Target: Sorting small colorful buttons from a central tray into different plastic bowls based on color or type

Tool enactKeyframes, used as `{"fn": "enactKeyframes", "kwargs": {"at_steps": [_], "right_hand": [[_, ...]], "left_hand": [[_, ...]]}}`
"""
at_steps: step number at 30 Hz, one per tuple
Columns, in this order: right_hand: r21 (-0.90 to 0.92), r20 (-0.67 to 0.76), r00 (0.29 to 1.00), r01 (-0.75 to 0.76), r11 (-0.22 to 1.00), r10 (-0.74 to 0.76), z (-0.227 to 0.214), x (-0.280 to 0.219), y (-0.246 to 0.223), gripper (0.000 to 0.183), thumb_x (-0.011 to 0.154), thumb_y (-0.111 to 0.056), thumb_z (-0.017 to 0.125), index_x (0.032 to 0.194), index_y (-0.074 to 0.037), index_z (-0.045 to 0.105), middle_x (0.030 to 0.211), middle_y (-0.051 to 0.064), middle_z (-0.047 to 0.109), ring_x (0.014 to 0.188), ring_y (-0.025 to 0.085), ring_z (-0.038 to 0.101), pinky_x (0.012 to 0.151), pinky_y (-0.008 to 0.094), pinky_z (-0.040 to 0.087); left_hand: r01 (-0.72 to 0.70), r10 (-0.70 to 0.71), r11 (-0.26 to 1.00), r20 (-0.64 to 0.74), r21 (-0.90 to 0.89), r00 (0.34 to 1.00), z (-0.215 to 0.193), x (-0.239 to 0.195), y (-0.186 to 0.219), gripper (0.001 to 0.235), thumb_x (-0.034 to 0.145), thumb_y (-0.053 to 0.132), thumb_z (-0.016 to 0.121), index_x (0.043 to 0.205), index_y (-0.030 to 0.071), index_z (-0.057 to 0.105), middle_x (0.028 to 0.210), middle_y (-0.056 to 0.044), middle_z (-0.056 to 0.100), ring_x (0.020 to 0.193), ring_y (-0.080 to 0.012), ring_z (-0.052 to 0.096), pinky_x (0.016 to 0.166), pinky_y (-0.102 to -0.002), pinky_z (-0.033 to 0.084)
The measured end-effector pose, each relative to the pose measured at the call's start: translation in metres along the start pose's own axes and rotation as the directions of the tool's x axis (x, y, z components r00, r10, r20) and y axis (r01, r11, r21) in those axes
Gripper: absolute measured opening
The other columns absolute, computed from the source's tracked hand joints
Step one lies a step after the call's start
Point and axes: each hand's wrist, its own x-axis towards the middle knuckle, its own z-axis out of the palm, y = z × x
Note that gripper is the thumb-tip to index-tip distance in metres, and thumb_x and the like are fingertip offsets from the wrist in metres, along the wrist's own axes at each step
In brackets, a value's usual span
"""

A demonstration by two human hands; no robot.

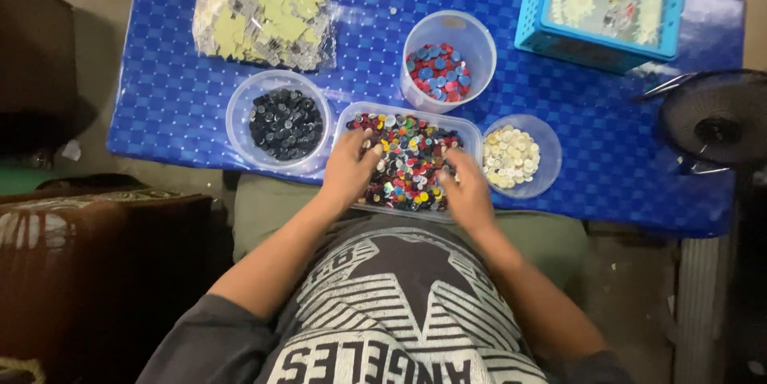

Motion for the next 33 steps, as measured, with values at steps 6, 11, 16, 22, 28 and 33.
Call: {"fn": "enactKeyframes", "kwargs": {"at_steps": [6, 11, 16, 22, 28, 33], "right_hand": [[-0.491, -0.003, 0.971, -0.209, 0.846, 0.238, 0.034, 0.044, 0.001, 0.061, 0.098, -0.019, 0.062, 0.149, 0.01, 0.044, 0.154, 0.032, 0.04, 0.144, 0.045, 0.041, 0.12, 0.052, 0.034], [-0.531, -0.069, 0.985, -0.171, 0.83, 0.159, 0.06, 0.036, 0.029, 0.062, 0.094, -0.015, 0.068, 0.146, 0.01, 0.046, 0.152, 0.034, 0.039, 0.141, 0.049, 0.042, 0.118, 0.054, 0.034], [-0.521, -0.113, 0.994, -0.068, 0.851, 0.011, 0.066, 0.034, 0.054, 0.059, 0.09, -0.011, 0.069, 0.143, 0.008, 0.049, 0.148, 0.031, 0.043, 0.138, 0.051, 0.045, 0.114, 0.056, 0.039], [-0.546, -0.141, 0.989, -0.049, 0.836, -0.034, 0.072, 0.047, 0.076, 0.073, 0.083, -0.021, 0.072, 0.146, 0.005, 0.047, 0.138, 0.03, 0.049, 0.126, 0.051, 0.053, 0.109, 0.056, 0.041], [-0.551, -0.152, 0.987, -0.046, 0.833, -0.046, 0.061, 0.064, 0.078, 0.068, 0.07, -0.023, 0.076, 0.132, -0.003, 0.057, 0.112, 0.021, 0.061, 0.105, 0.043, 0.062, 0.102, 0.051, 0.044], [-0.393, 0.005, 0.926, -0.346, 0.852, 0.378, 0.037, 0.072, 0.016, 0.065, 0.077, -0.032, 0.075, 0.135, -0.01, 0.058, 0.119, 0.023, 0.069, 0.115, 0.045, 0.065, 0.103, 0.053, 0.046]], "left_hand": [[-0.45, 0.529, 0.816, -0.154, 0.361, 0.835, 0.033, 0.008, -0.053, 0.039, 0.086, 0.012, 0.079, 0.122, -0.002, 0.071, 0.123, -0.025, 0.063, 0.121, -0.0451, 0.062, 0.107, -0.048, 0.049], [-0.511, 0.609, 0.759, -0.163, 0.403, 0.776, 0.036, 0.004, -0.055, 0.031, 0.086, 0.013, 0.077, 0.116, 0.006, 0.074, 0.122, -0.019, 0.064, 0.117, -0.0406, 0.063, 0.105, -0.047, 0.05], [-0.532, 0.609, 0.779, -0.198, 0.331, 0.768, 0.028, 0.003, -0.051, 0.026, 0.088, 0.01, 0.076, 0.113, 0.007, 0.073, 0.119, -0.015, 0.065, 0.115, -0.0379, 0.065, 0.105, -0.045, 0.051], [-0.535, 0.613, 0.775, -0.194, 0.337, 0.766, 0.029, 0.002, -0.05, 0.023, 0.088, 0.012, 0.075, 0.111, 0.006, 0.073, 0.115, -0.015, 0.066, 0.11, -0.0371, 0.066, 0.098, -0.047, 0.054], [-0.555, 0.628, 0.766, -0.193, 0.324, 0.754, 0.029, 0.003, -0.047, 0.018, 0.089, 0.011, 0.075, 0.106, 0.005, 0.074, 0.114, -0.014, 0.067, 0.108, -0.0361, 0.067, 0.096, -0.045, 0.055], [-0.553, 0.618, 0.774, -0.176, 0.31, 0.766, 0.027, 0.001, -0.046, 0.018, 0.088, 0.008, 0.074, 0.106, 0.004, 0.073, 0.113, -0.015, 0.067, 0.106, -0.0375, 0.067, 0.092, -0.046, 0.056]]}}
